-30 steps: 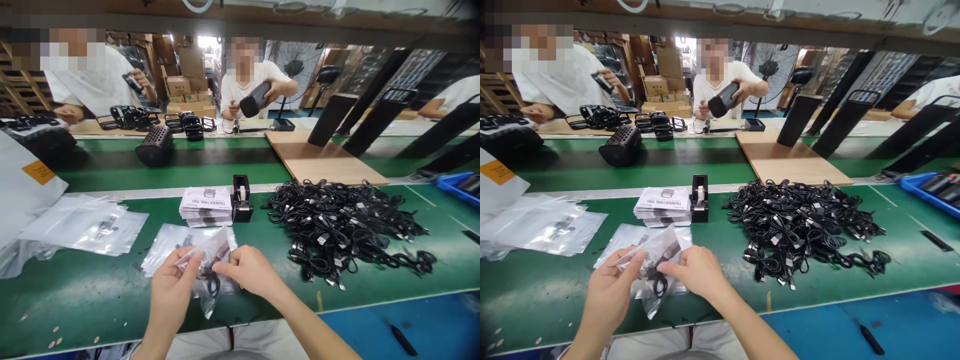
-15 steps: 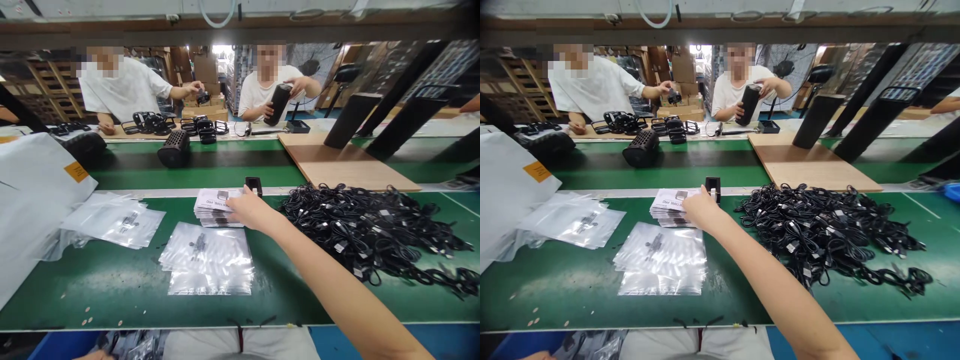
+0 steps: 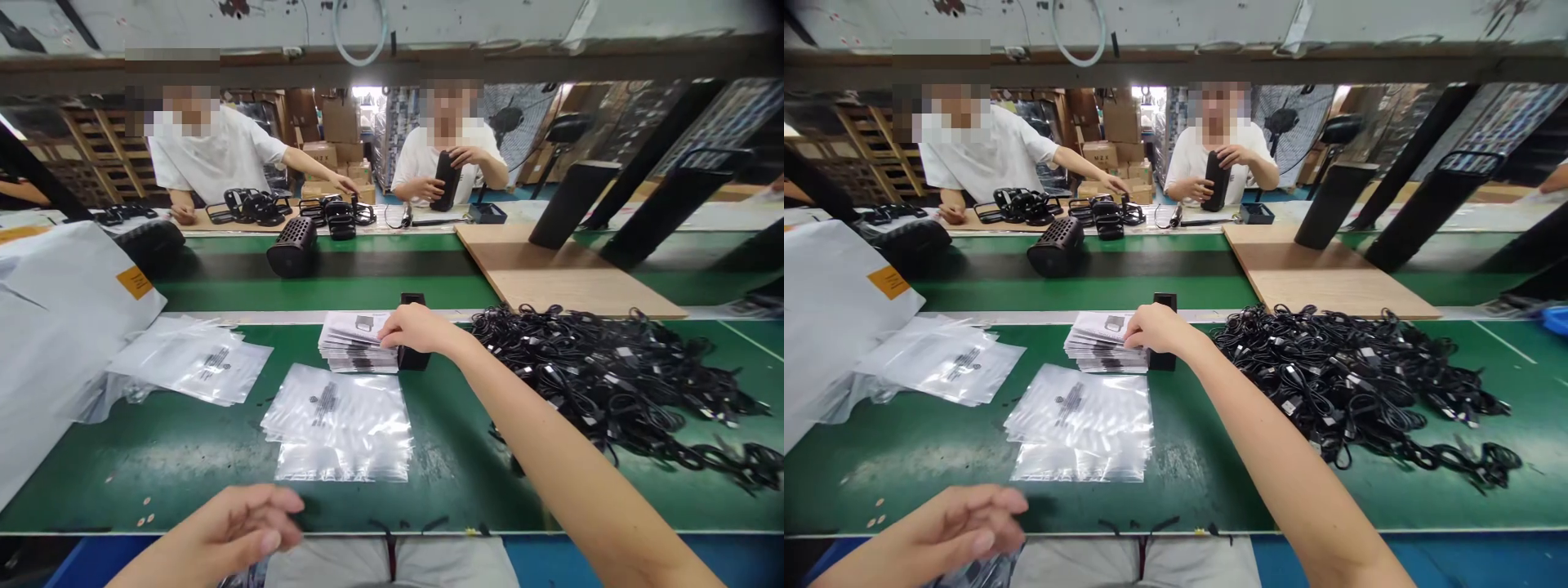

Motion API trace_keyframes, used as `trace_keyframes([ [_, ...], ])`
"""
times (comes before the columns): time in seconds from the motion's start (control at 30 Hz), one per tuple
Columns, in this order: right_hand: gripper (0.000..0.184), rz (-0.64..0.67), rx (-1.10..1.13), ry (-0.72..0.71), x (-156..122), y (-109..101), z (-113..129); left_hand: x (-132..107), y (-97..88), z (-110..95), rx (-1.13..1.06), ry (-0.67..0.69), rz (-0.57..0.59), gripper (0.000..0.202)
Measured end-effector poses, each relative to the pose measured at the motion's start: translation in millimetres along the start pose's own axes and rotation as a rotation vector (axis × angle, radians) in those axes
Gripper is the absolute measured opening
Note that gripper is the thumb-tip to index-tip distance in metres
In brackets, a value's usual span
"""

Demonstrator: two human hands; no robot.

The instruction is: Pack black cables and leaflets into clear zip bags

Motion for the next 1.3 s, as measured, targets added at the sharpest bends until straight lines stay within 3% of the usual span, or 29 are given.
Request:
trace_keyframes([
  [0.17, 0.013, -0.047, 0.003, 0.015, -3, 0, -3, 38, 38.9, -48, 0.065, 0.014, 0.166, 0.033],
  [0.33, 0.013, -0.119, -0.044, -0.030, -6, -3, 1, 54, 53.7, -48, -0.023, 0.031, 0.159, 0.033],
  [0.43, 0.019, -0.216, -0.101, -0.072, -19, 2, 15, 57, 53.2, -52, -0.207, 0.091, 0.107, 0.049],
  [0.5, 0.021, -0.312, -0.148, -0.179, -39, 11, 31, 60, 47.8, -60, -0.434, 0.164, 0.047, 0.063],
  [0.53, 0.020, -0.400, -0.195, -0.313, -54, 16, 44, 62, 44.3, -62, -0.540, 0.181, 0.006, 0.067],
  [0.6, 0.018, -0.518, -0.250, -0.508, -85, 31, 62, 66, 37.6, -61, -0.646, 0.147, -0.105, 0.063],
  [0.63, 0.017, -0.543, -0.234, -0.538, -98, 38, 65, 68, 35.7, -58, -0.641, 0.111, -0.156, 0.057],
  [0.7, 0.015, -0.555, -0.082, -0.437, -115, 48, 60, 72, 35.9, -54, -0.565, 0.051, -0.209, 0.050],
  [0.8, 0.051, -0.493, 0.406, -0.014, -124, 61, 31, 75, 46.1, -51, -0.419, 0.015, -0.167, 0.045],
  [0.87, 0.058, -0.314, 0.814, 0.194, -125, 79, 19, 77, 56.3, -53, -0.331, 0.027, -0.105, 0.042],
  [0.97, 0.038, -0.010, 1.254, 0.255, -126, 99, 19, 80, 69.5, -54, -0.200, 0.059, -0.023, 0.037],
  [1.03, 0.031, -0.009, 1.321, 0.295, -132, 101, 10, 85, 68.3, -54, -0.107, 0.085, -0.082, 0.036],
  [1.17, 0.037, -0.259, 1.215, 0.534, -157, 97, -32, 91, 56.8, -66, 0.306, 0.230, -0.368, 0.027],
  [1.3, 0.044, -0.337, 1.133, 0.692, -179, 101, -57, 101, 75.1, -78, 0.812, 0.288, -0.425, 0.019],
])
Point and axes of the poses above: each hand's wrist, its own x-axis towards the middle knuckle, its own y-axis out of the palm, z = x × y, the point moved 6 cm from there along x, towards the middle knuckle
